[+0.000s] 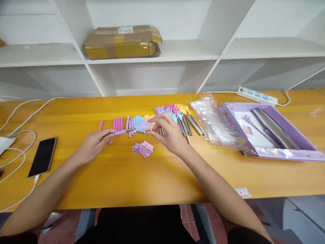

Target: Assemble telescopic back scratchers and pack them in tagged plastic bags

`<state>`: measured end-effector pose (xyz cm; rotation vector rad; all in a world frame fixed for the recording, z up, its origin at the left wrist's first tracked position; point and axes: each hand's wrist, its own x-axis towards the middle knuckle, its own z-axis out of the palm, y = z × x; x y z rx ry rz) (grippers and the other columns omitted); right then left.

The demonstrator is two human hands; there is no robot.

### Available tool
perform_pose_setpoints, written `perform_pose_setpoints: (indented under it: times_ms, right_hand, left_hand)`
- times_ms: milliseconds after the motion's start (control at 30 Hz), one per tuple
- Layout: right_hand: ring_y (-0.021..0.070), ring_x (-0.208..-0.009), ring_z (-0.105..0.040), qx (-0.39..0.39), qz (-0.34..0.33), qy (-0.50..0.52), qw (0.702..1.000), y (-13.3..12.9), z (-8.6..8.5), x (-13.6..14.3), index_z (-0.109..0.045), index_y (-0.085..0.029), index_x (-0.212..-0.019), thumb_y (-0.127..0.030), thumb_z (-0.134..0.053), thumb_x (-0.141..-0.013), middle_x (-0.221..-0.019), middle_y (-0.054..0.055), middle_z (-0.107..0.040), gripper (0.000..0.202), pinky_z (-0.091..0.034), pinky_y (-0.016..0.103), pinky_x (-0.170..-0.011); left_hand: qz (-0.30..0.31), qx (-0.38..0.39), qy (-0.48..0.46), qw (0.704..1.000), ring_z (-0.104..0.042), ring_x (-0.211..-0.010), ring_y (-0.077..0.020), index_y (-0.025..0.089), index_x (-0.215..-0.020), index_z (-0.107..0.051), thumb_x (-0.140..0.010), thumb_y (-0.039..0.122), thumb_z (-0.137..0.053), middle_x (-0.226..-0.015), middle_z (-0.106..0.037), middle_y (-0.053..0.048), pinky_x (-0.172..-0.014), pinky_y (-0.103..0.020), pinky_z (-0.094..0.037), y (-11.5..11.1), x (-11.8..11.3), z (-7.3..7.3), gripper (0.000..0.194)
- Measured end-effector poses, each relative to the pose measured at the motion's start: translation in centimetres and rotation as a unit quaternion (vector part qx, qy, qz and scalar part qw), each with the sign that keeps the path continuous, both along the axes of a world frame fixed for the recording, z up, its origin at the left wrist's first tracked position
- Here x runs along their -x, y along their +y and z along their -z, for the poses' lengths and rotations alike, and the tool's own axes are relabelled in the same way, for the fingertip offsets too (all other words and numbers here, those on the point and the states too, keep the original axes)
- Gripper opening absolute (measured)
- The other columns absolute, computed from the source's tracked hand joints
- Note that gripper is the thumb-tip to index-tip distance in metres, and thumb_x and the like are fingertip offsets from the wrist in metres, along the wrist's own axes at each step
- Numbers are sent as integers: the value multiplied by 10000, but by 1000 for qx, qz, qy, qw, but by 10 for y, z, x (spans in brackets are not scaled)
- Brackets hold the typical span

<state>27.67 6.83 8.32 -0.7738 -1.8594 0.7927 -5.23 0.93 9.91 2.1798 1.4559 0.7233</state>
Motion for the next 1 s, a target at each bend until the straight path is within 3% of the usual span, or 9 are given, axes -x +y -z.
perform_pose_setpoints:
  times_ms: [67, 167, 233, 300, 433, 533, 667, 767, 1000]
  right_hand:
    - [173, -911, -699, -155, 20, -95, 983, 0, -18, -5, -690, -280, -1231, -276, -716, -1025, -1149, 76, -683, 208, -599, 368, -872]
    - [214, -1014, -695, -295, 42, -186, 936, -7, -37, -4, -683, -256, -1258, -197, -590, -1078, -1150, 103, -701, 211, -581, 371, -854]
    - [233, -1005, -680, -341, 51, -234, 909, -13, -43, -2, -667, -234, -1313, -280, -611, -1080, -1204, 130, -701, 244, -561, 383, -818]
    - [245, -976, -657, -379, 69, -268, 883, -20, -45, 0, -673, -232, -1309, -348, -655, -1062, -1219, 129, -714, 274, -523, 402, -802]
    - [226, -911, -618, -436, 94, -282, 849, -31, -46, 1, -683, -263, -1273, -138, -594, -1063, -1057, 58, -765, 260, -430, 391, -748]
    - [232, -936, -605, -471, 85, -290, 829, -40, -46, 5, -687, -233, -1239, -88, -561, -1058, -1043, 67, -765, 264, -435, 394, -774]
    - [243, -978, -602, -479, 72, -279, 829, -51, -46, 15, -699, -198, -1174, -108, -583, -1055, -1057, 80, -760, 189, -468, 401, -854]
    - [233, -966, -600, -463, 69, -275, 840, -55, -43, 16, -703, -200, -1167, -129, -567, -1072, -1066, 78, -758, 181, -465, 397, -843]
    - [204, -895, -576, -445, 61, -214, 867, -59, -30, 21, -700, -187, -1170, -105, -592, -1061, -957, 57, -736, 174, -456, 359, -820]
  left_hand:
    - [8, -12, 27, 1000, -667, -722, -147, 271, -1250, -761, -1126, 392, -503, -887, -762, 12, -693, -244, -509, -3, -1, -21, 311]
    - [24, -79, 77, 994, -739, -895, -188, 271, -1259, -751, -1130, 439, -500, -1070, -813, -10, -884, -325, -550, -12, -9, -38, 329]
    - [20, -127, 93, 987, -758, -976, -213, 253, -1244, -746, -1143, 434, -463, -1127, -819, -28, -979, -382, -543, -20, -15, -43, 351]
    - [12, -158, 95, 983, -762, -969, -212, 237, -1213, -743, -1151, 427, -439, -1123, -820, -39, -940, -371, -554, -26, -18, -45, 364]
    - [37, -208, 138, 968, -741, -853, -199, 196, -1147, -733, -1148, 407, -459, -1019, -812, -48, -767, -323, -546, -33, -20, -45, 346]
    - [58, -281, 211, 935, -717, -822, -219, 169, -1120, -727, -1132, 384, -511, -946, -785, -68, -740, -343, -521, -38, -28, -43, 305]
    - [65, -366, 287, 883, -636, -717, -219, 158, -1022, -720, -1118, 251, -521, -759, -679, -54, -623, -346, -427, -44, -47, -39, 240]
    - [63, -397, 318, 859, -605, -711, -213, 163, -1007, -708, -1094, 169, -512, -750, -646, -48, -614, -351, -416, -48, -54, -36, 214]
    - [48, -401, 322, 856, -611, -726, -230, 177, -969, -669, -1092, 155, -481, -792, -629, -67, -620, -375, -460, -49, -58, -26, 227]
